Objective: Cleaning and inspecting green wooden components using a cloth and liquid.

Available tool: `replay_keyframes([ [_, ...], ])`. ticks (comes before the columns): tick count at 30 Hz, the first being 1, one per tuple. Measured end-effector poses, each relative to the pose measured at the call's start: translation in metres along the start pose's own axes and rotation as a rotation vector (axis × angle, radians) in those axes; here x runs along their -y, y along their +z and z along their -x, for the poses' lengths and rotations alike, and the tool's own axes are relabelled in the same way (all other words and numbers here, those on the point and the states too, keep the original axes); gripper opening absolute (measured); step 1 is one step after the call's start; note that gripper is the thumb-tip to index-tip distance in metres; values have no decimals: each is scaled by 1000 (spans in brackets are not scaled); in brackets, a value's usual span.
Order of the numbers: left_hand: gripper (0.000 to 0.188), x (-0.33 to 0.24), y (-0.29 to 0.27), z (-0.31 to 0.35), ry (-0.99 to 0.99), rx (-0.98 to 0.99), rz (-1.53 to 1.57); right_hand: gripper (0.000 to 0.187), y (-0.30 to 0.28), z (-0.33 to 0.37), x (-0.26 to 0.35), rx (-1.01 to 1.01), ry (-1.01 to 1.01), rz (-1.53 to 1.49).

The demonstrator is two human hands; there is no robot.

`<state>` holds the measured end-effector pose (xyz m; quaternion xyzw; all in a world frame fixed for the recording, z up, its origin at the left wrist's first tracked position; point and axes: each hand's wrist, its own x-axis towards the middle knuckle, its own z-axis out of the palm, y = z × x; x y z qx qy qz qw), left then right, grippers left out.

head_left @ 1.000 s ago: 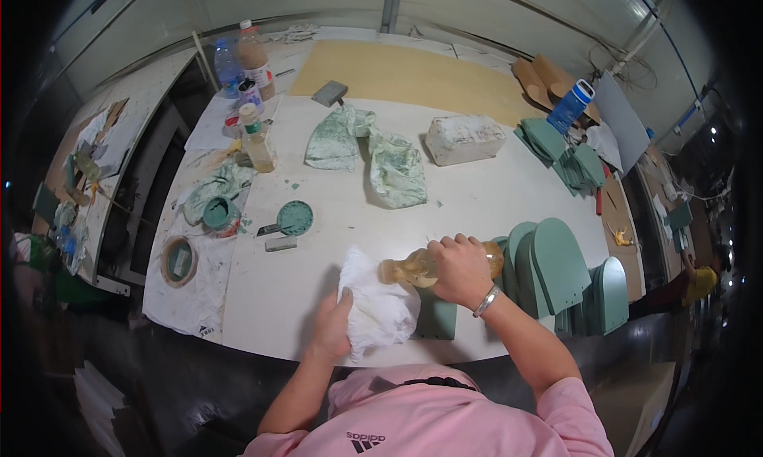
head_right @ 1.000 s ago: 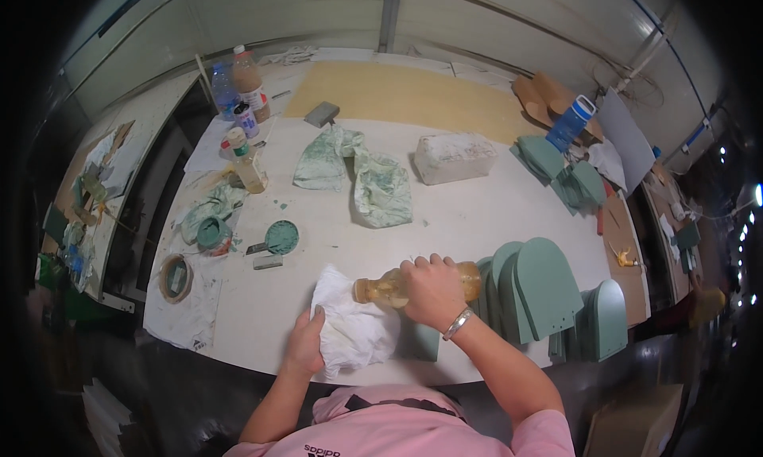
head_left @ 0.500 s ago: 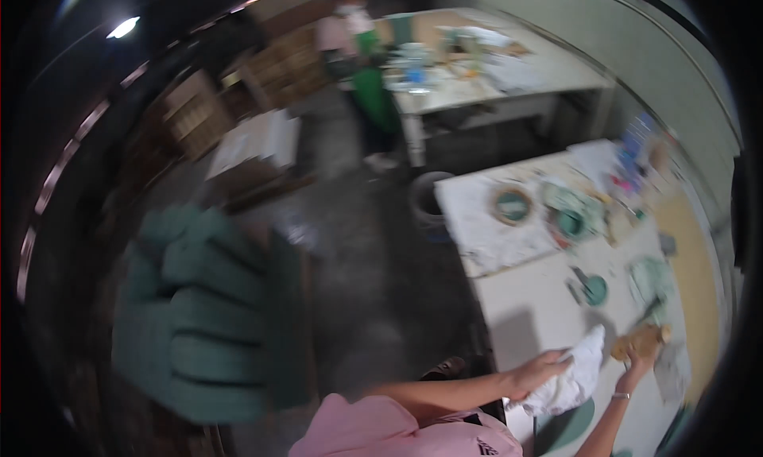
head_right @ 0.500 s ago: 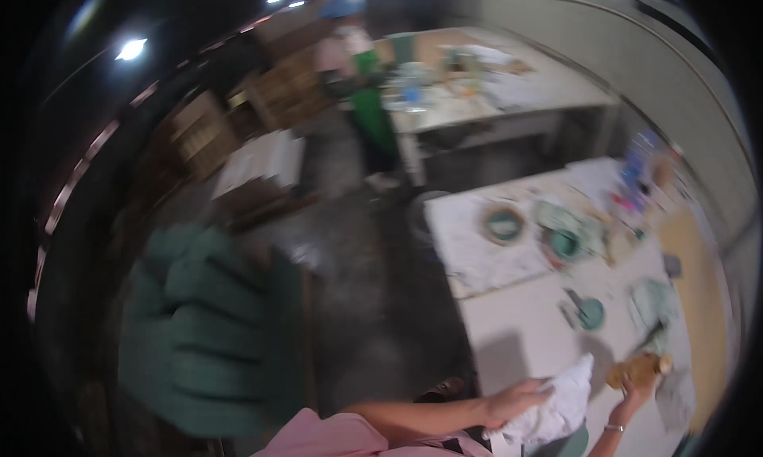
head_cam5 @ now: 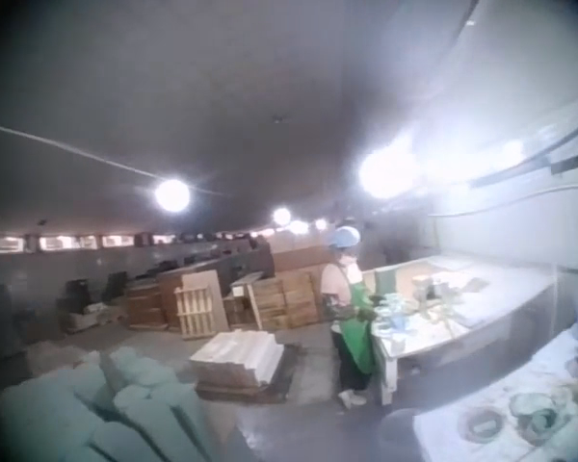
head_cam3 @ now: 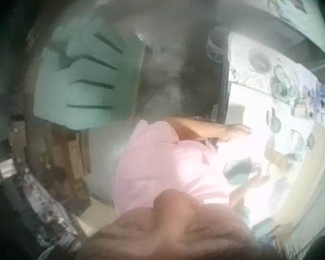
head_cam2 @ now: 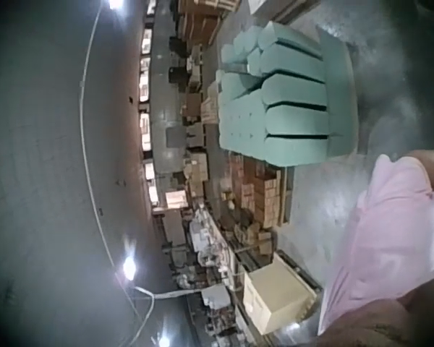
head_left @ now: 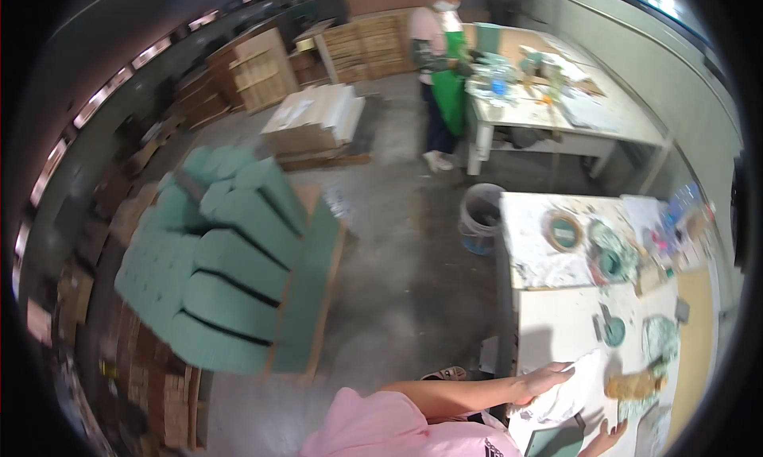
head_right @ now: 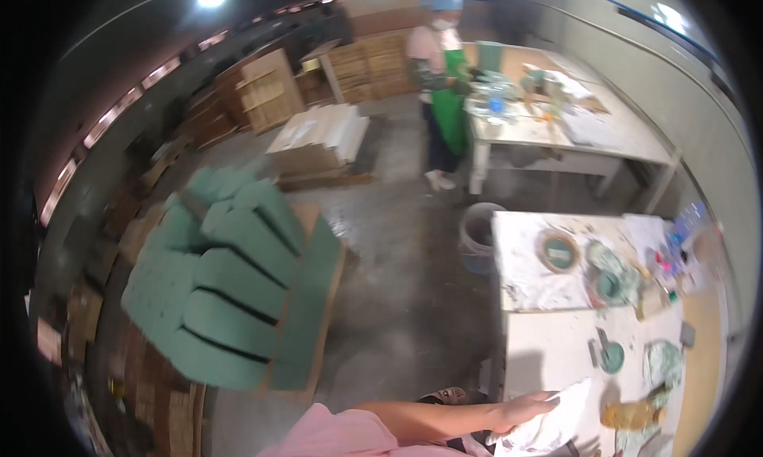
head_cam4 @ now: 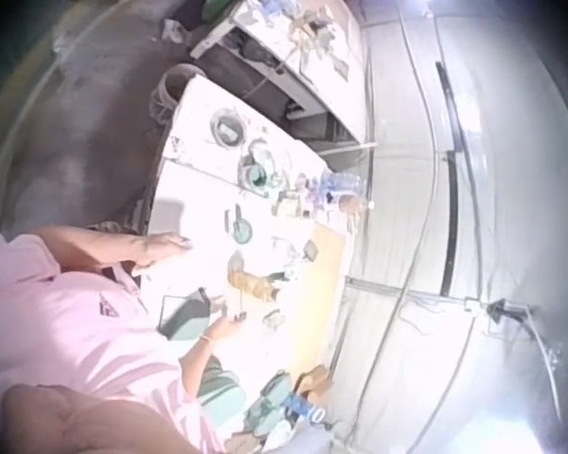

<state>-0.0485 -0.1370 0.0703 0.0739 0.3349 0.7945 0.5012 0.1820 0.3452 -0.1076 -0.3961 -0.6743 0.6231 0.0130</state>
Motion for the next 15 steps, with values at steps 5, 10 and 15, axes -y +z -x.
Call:
replay_keyframes([
  [5,58,55,-14,-25,-363,-252,-156,72,178,220,71,-751,-275,439],
  [10,36,73,-20,-39,-467,-92,-184,80,232,272,62,-760,-44,244],
  [15,35,96,1,-53,-633,0,-379,75,242,281,50,-760,14,51],
])
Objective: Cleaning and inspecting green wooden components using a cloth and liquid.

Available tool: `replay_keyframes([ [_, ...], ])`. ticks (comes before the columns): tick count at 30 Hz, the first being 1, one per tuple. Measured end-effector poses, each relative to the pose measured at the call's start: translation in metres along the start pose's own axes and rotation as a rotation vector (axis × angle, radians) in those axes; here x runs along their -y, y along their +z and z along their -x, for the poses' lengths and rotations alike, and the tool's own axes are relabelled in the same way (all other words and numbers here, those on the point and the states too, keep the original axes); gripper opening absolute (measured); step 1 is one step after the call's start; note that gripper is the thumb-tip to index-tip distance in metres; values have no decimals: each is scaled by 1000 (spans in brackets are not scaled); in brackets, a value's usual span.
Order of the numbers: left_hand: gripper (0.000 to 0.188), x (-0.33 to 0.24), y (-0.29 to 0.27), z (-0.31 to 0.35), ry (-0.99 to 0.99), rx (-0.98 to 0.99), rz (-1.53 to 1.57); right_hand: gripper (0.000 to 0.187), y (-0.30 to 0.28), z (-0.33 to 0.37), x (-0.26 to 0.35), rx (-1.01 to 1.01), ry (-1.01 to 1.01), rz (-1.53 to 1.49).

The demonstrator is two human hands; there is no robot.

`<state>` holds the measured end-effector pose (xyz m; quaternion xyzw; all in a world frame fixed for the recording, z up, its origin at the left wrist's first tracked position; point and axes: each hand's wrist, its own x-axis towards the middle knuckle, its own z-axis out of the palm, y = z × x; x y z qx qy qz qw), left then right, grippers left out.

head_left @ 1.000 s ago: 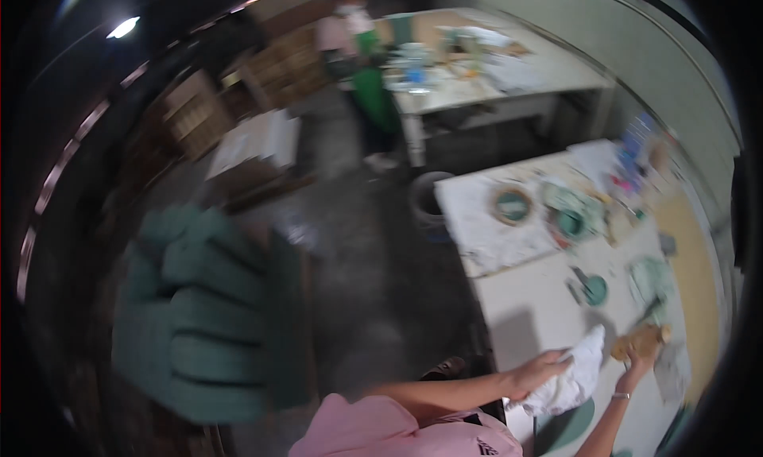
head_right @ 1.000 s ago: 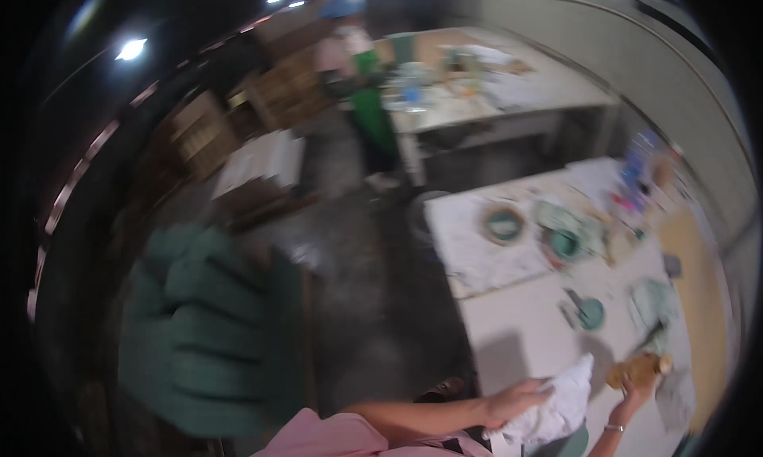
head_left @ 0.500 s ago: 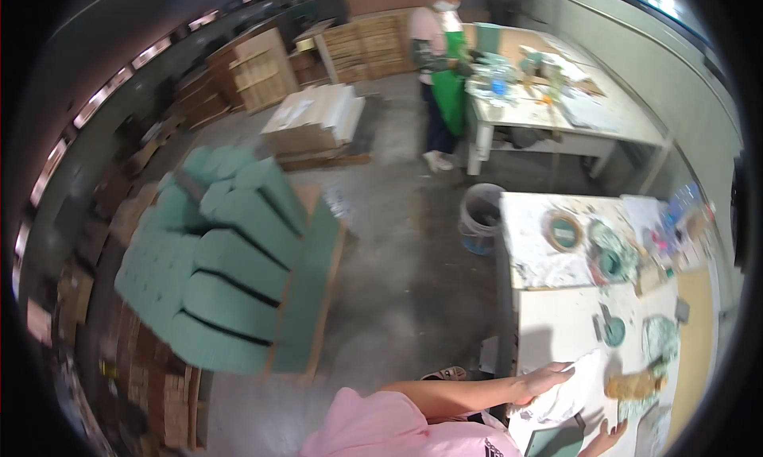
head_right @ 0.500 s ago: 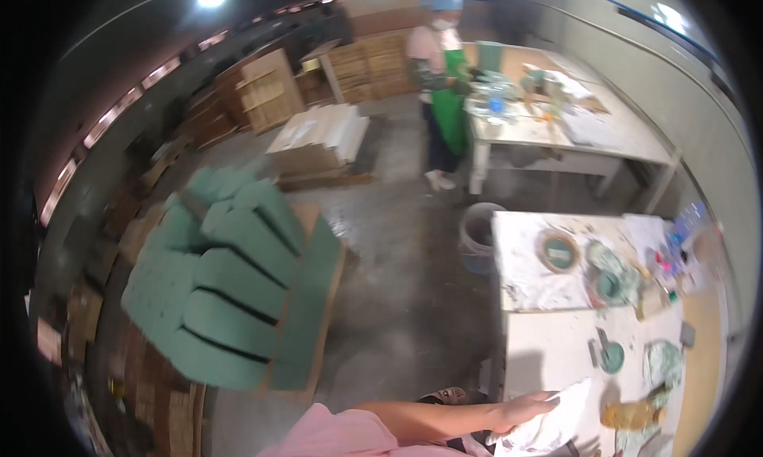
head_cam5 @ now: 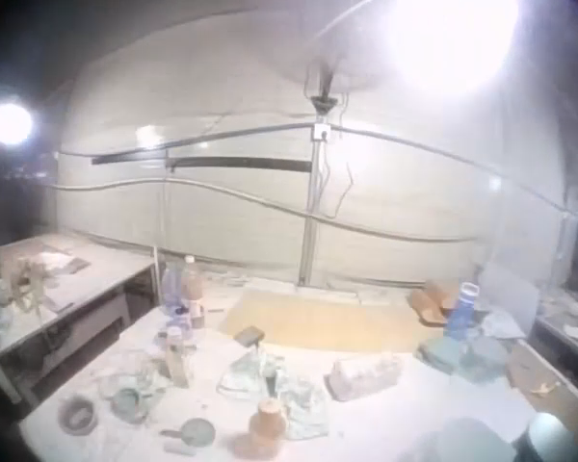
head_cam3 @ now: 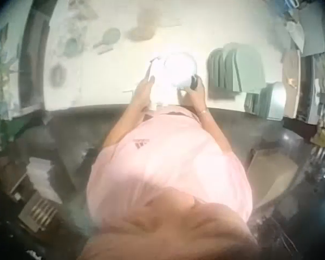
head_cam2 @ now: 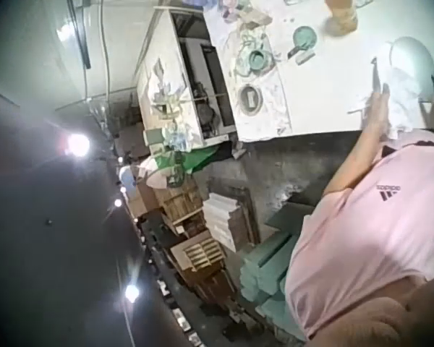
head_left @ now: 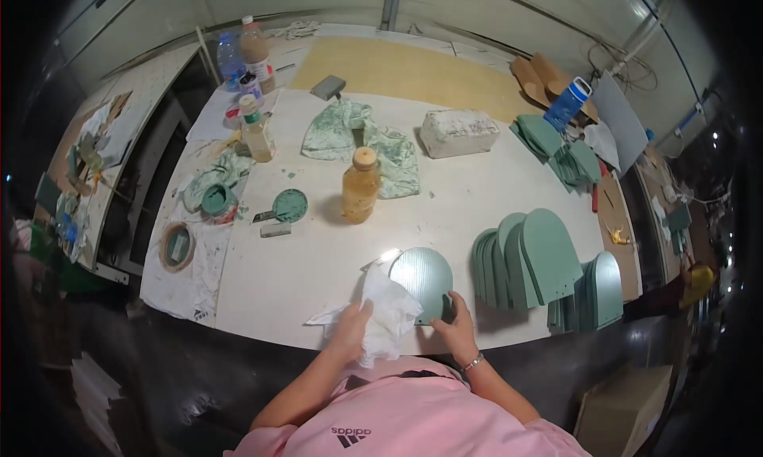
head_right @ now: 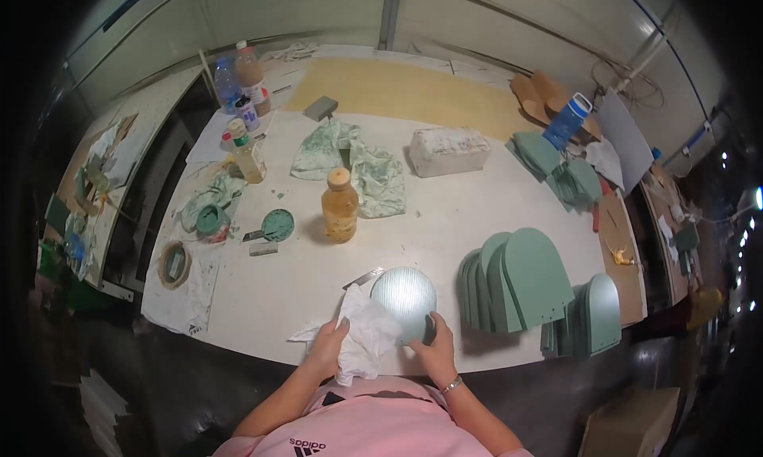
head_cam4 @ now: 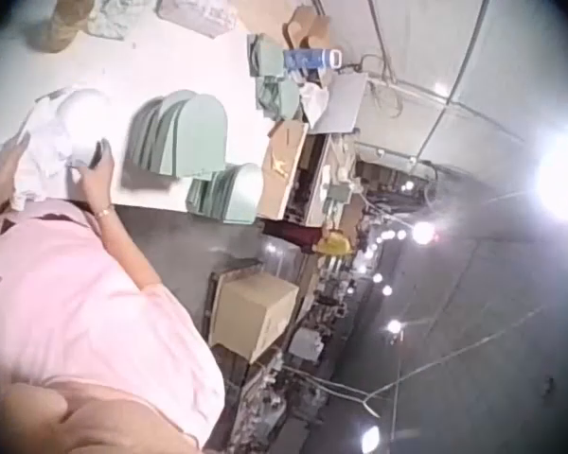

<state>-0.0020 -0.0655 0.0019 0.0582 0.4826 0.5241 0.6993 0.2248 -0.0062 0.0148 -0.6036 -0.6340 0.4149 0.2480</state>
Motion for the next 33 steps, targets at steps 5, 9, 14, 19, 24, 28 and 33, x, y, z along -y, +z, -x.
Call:
replay_keyframes([
  [5,35,8,-9,-10,73,73,-132,68,-5,-7,2,-176,135,-345],
  [9,34,-7,-1,4,38,95,-33,52,-18,-16,25,92,277,-815],
  [14,37,-44,11,39,282,171,-359,30,-1,-18,48,265,293,-698],
  [19,47,-41,66,36,1333,89,-1295,51,-8,-16,55,587,-41,-220],
  [24,36,-48,8,49,1139,-290,-1003,32,-16,10,105,682,49,-80],
  [28,27,-29,-70,60,777,-466,-856,38,-3,3,138,706,3,-125],
  [33,15,-54,-2,125,1662,-717,-794,40,31,3,165,827,-127,-111],
])
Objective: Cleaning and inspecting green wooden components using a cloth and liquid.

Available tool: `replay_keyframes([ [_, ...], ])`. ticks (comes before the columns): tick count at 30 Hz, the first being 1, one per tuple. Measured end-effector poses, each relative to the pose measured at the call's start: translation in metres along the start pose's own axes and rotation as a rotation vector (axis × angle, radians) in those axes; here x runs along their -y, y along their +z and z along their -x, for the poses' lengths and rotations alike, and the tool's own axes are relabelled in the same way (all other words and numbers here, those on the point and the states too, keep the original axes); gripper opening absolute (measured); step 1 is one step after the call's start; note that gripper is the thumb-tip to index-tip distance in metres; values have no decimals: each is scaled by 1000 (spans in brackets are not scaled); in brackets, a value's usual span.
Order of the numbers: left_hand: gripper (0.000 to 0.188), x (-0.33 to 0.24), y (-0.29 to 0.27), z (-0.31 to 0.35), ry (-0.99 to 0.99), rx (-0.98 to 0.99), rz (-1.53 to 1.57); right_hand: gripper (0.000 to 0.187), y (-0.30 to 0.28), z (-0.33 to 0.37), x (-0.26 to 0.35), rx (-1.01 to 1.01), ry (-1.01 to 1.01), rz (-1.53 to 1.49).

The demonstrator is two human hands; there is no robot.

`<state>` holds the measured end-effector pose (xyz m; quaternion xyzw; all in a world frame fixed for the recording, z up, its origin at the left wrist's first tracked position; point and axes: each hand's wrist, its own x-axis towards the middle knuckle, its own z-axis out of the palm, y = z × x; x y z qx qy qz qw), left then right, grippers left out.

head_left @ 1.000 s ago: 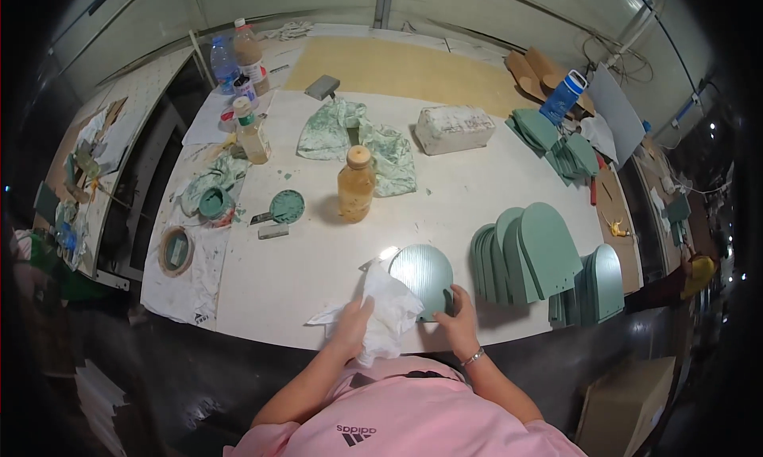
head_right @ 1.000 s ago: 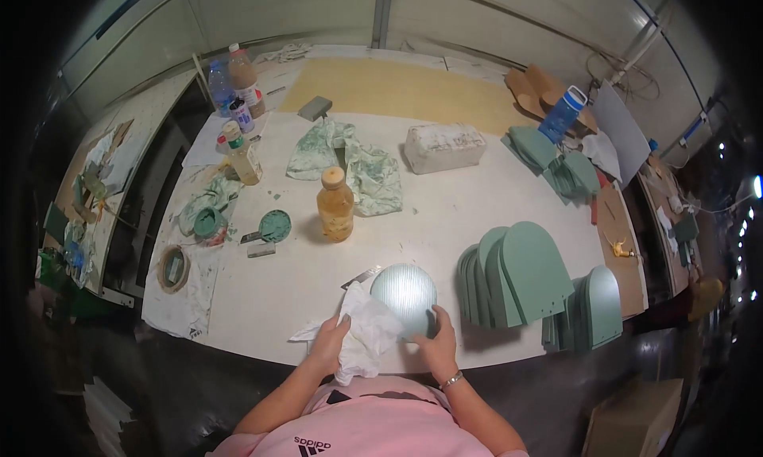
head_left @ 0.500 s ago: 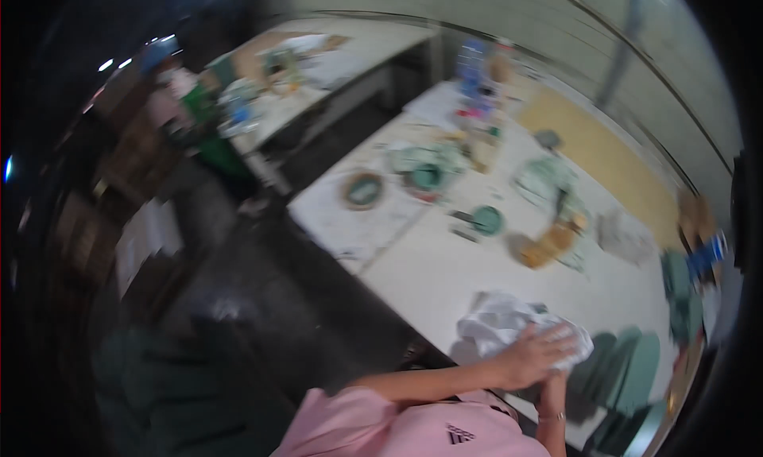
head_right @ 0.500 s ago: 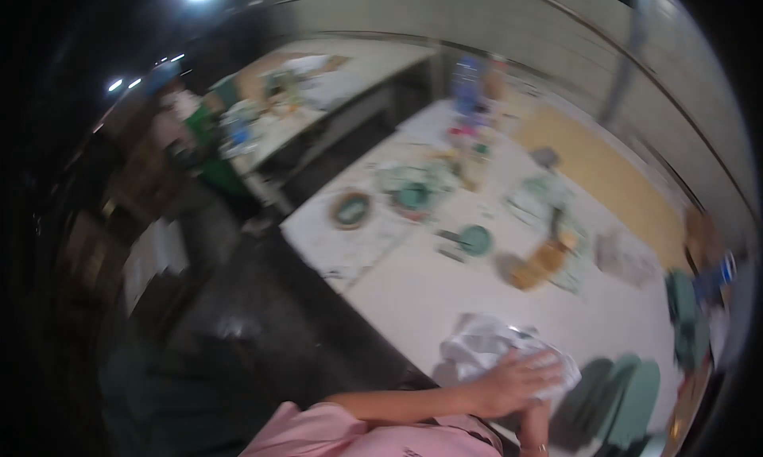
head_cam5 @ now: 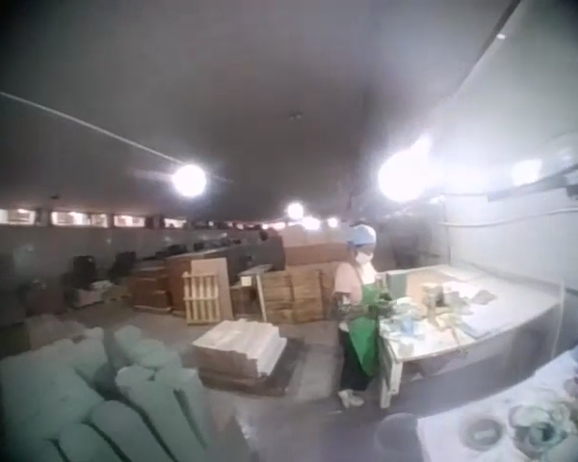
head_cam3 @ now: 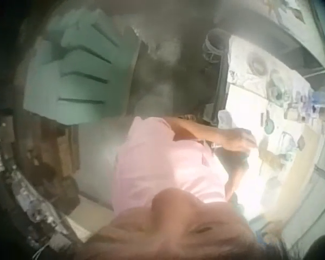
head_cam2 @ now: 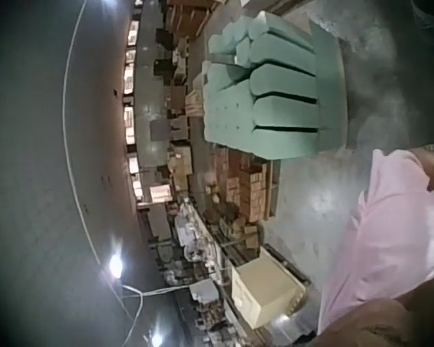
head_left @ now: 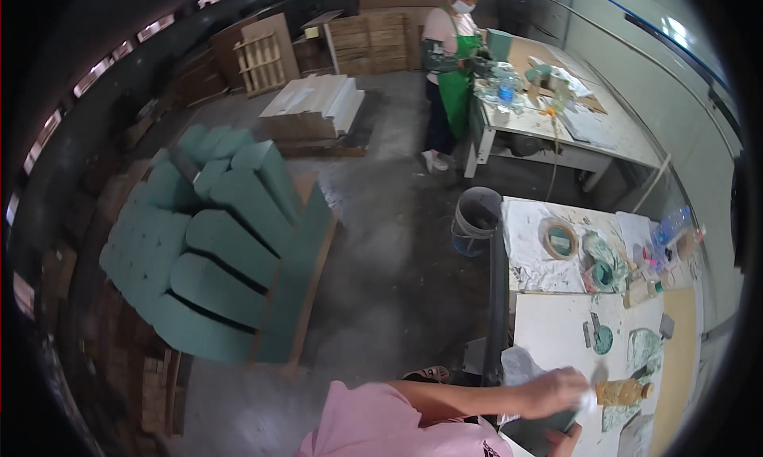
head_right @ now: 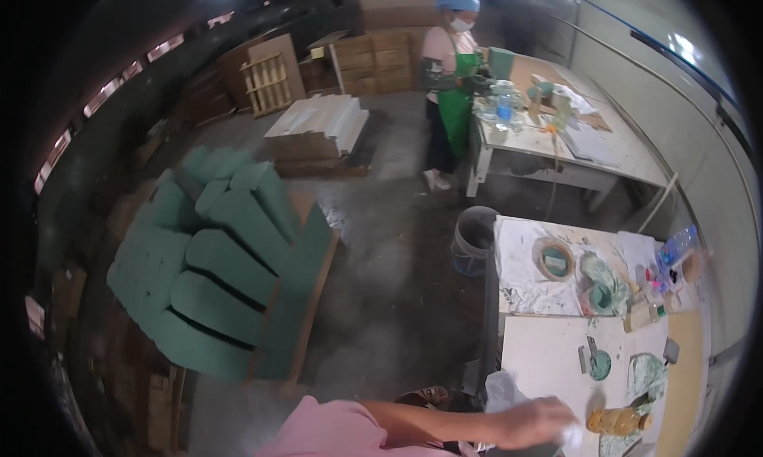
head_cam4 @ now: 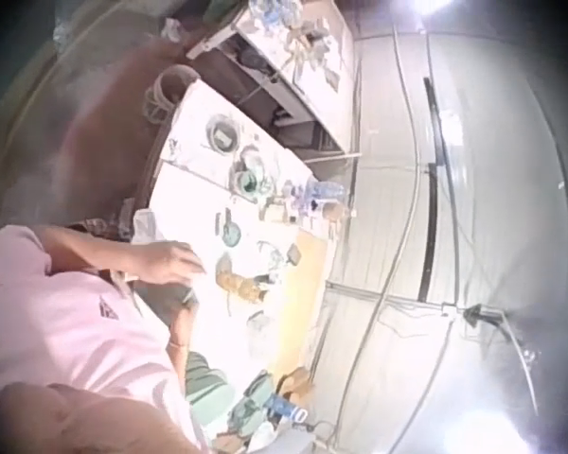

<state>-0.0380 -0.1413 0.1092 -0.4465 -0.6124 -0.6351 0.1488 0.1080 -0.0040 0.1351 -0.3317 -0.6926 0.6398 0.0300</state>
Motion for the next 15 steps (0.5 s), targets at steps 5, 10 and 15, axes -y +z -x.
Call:
replay_keyframes([
  [5,19,-10,-25,-4,17,234,-318,42,24,-5,0,139,-41,30],
  [10,28,29,-26,35,-416,130,-182,45,22,4,-2,163,-20,55],
  [15,29,50,-36,97,-857,264,-164,47,12,12,-4,128,-6,33],
])
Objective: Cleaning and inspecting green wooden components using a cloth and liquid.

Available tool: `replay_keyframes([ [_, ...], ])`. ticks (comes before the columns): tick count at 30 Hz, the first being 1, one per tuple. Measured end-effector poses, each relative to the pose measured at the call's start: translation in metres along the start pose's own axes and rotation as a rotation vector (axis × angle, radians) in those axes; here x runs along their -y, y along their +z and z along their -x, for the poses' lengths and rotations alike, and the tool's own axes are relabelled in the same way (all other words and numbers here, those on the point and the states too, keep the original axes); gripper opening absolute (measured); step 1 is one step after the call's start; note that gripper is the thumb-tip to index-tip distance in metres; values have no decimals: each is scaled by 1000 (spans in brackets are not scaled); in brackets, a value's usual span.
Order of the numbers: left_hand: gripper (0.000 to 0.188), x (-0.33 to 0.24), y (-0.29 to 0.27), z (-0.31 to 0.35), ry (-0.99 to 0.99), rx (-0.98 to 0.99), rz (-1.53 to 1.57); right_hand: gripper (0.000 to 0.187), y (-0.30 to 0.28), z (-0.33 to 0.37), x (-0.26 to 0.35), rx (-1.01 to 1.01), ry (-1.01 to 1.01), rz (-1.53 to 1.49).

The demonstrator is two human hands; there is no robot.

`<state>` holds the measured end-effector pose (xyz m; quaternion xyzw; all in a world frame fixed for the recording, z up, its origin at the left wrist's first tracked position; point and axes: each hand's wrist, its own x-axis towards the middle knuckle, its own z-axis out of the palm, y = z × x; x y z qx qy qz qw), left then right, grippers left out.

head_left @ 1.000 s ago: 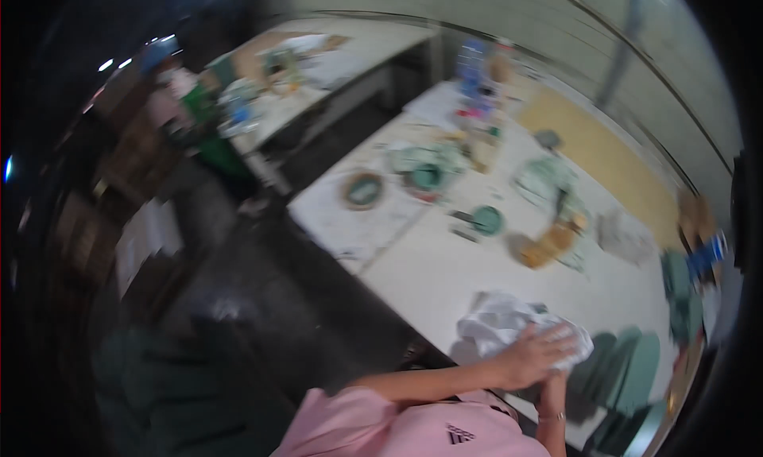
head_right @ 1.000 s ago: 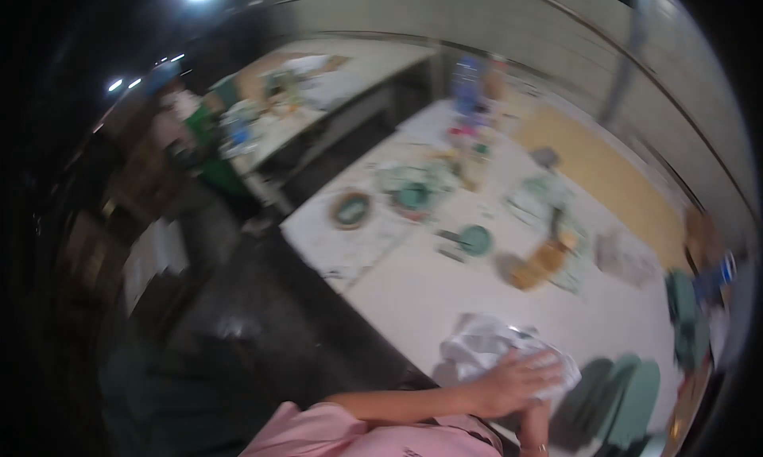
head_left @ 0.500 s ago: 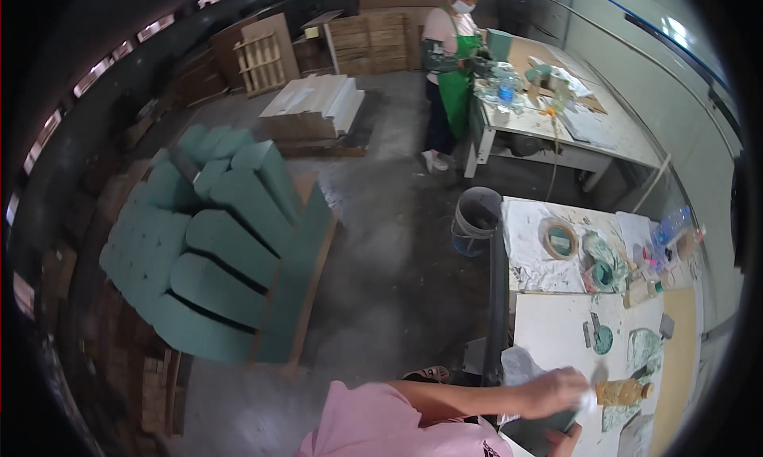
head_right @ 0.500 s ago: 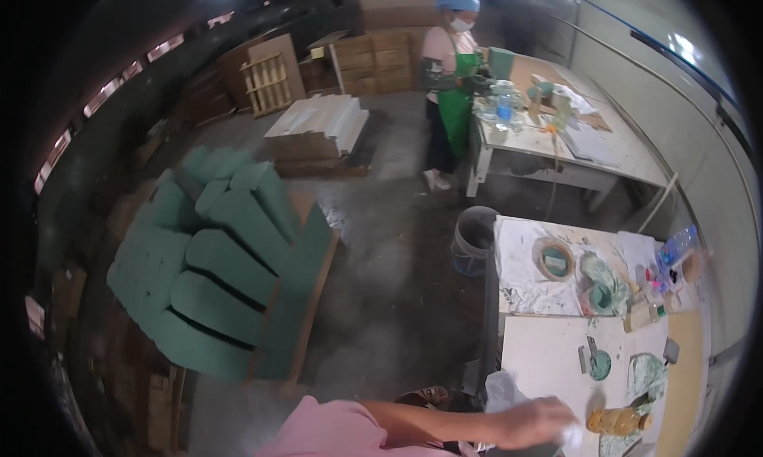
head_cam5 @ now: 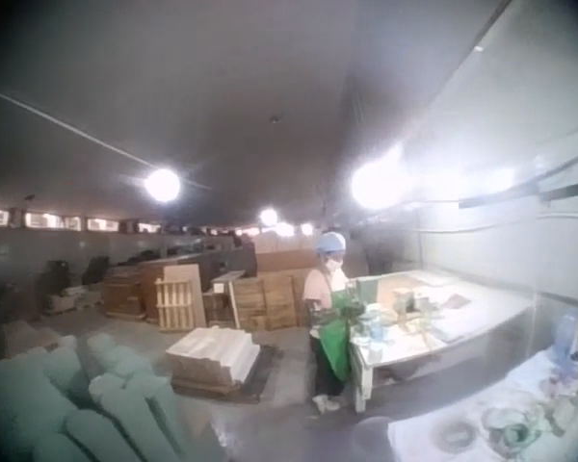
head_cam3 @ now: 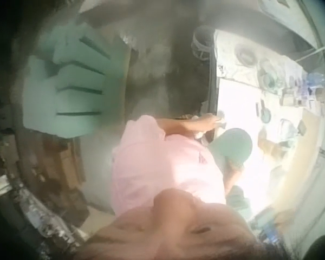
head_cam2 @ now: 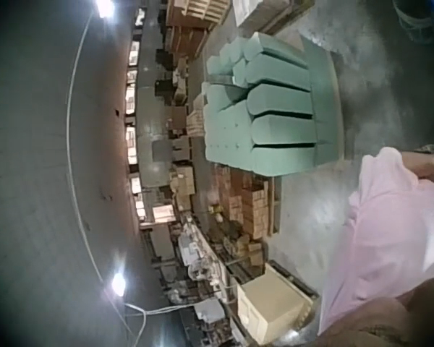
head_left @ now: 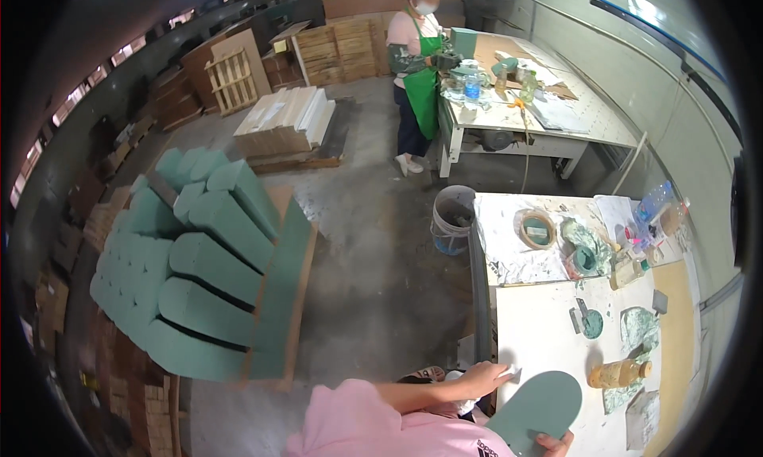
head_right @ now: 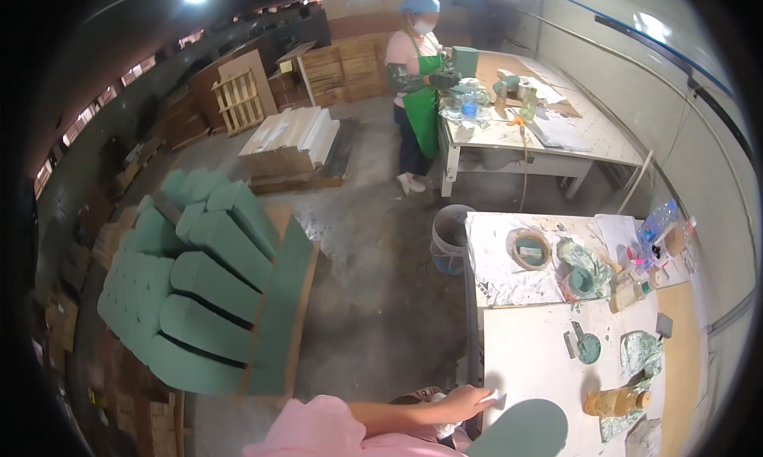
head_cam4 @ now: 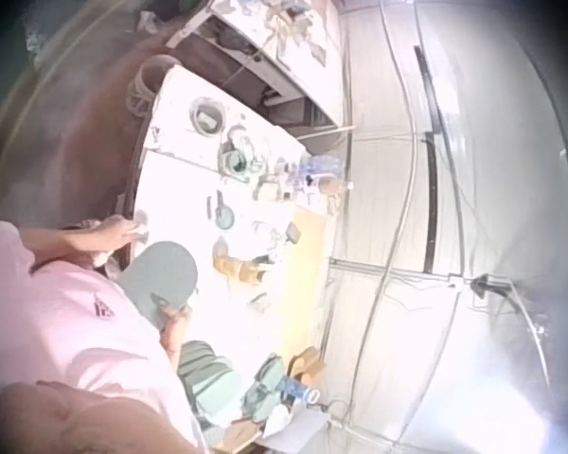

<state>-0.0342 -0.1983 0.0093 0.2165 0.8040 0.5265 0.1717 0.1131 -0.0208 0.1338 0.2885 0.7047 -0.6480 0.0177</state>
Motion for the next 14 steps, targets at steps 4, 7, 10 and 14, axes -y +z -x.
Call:
replay_keyframes([
  [4,20,-100,-2,-24,481,-41,111,49,-1,2,4,-77,-74,-61],
  [7,16,-154,24,-36,1106,-7,-17,51,12,-8,15,-55,-158,-128],
  [10,20,-117,24,-53,849,151,-133,42,13,9,1,23,22,-136],
  [14,26,-77,41,-44,210,512,-78,31,18,43,8,-179,180,-384],
])
